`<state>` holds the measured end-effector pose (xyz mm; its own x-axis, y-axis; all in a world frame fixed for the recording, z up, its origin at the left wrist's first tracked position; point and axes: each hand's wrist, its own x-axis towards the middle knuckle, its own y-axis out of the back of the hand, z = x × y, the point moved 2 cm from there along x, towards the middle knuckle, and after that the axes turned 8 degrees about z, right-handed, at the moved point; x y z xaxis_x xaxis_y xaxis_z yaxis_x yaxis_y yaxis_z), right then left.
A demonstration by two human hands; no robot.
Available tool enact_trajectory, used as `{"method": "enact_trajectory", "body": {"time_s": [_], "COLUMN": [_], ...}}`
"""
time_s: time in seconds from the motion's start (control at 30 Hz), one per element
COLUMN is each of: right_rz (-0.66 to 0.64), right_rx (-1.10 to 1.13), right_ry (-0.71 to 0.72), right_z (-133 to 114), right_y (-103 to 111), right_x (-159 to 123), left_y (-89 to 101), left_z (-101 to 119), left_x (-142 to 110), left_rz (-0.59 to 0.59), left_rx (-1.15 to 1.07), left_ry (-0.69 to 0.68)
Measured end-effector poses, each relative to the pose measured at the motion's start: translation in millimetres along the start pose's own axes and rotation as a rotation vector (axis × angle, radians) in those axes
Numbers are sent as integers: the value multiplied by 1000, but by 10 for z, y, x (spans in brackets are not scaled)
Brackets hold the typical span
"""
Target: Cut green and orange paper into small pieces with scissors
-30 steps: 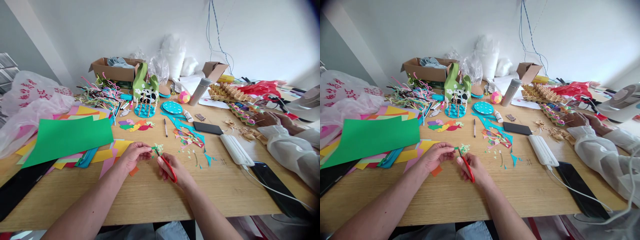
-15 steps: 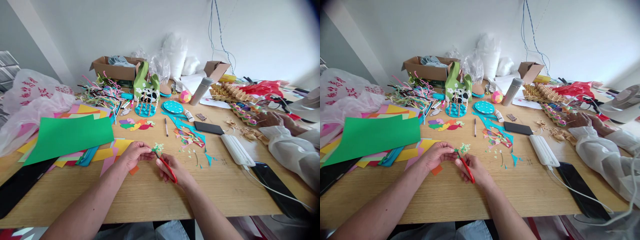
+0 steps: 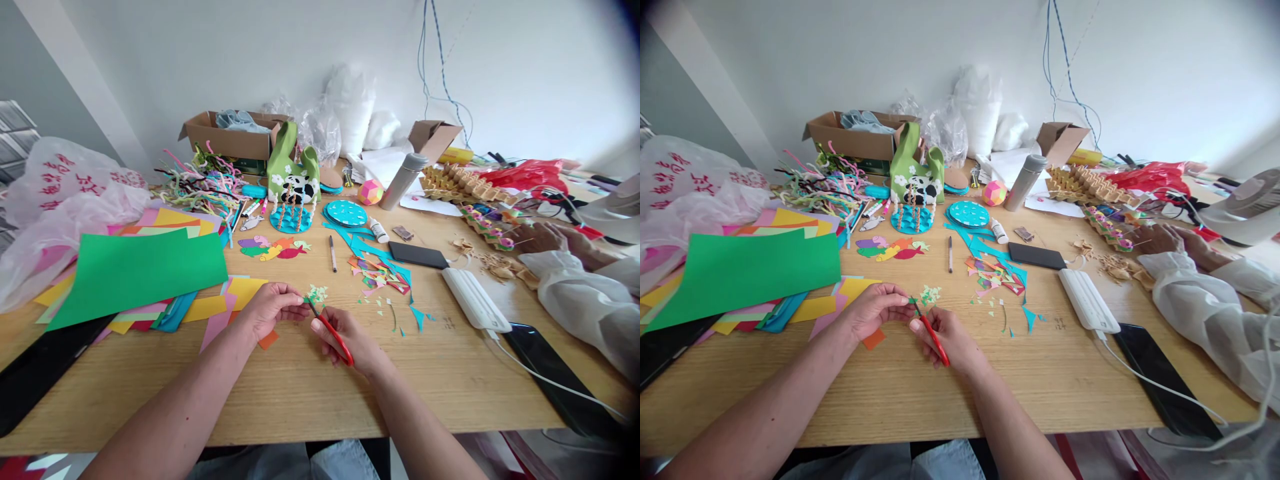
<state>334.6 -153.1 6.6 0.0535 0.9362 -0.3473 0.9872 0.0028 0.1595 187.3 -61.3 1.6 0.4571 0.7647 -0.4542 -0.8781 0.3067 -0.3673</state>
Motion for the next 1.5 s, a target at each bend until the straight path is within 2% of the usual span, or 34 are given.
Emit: {"method": "enact_trajectory", "body": {"time_s": [0.63,0.87,1.03,1.17,1.33,1.5], "right_rz": [27,88,112,125,124,123], "right_rx": [24,56,92,94,105,111], "right_ry": [-62,13,68,102,96,87], "right_z": [-1,-34,-29,-13,-37,-33], "right_y": [4,2,-37,-69,-83,-95], "right_x": [5,13,29,42,31,46], "left_y": [-16,-65,-169,-250,-257,-272], "left_z": [-5,6,-59,-101,-115,-149], "left_x": [-7,-42,-93,-149,-166,-165], "left_rz": [6,81,166,191,256,267], "left_rx": [27,-60,-212,-261,-340,-367], "left_ry": [8,-22,-23,-51,-43,-7]}}
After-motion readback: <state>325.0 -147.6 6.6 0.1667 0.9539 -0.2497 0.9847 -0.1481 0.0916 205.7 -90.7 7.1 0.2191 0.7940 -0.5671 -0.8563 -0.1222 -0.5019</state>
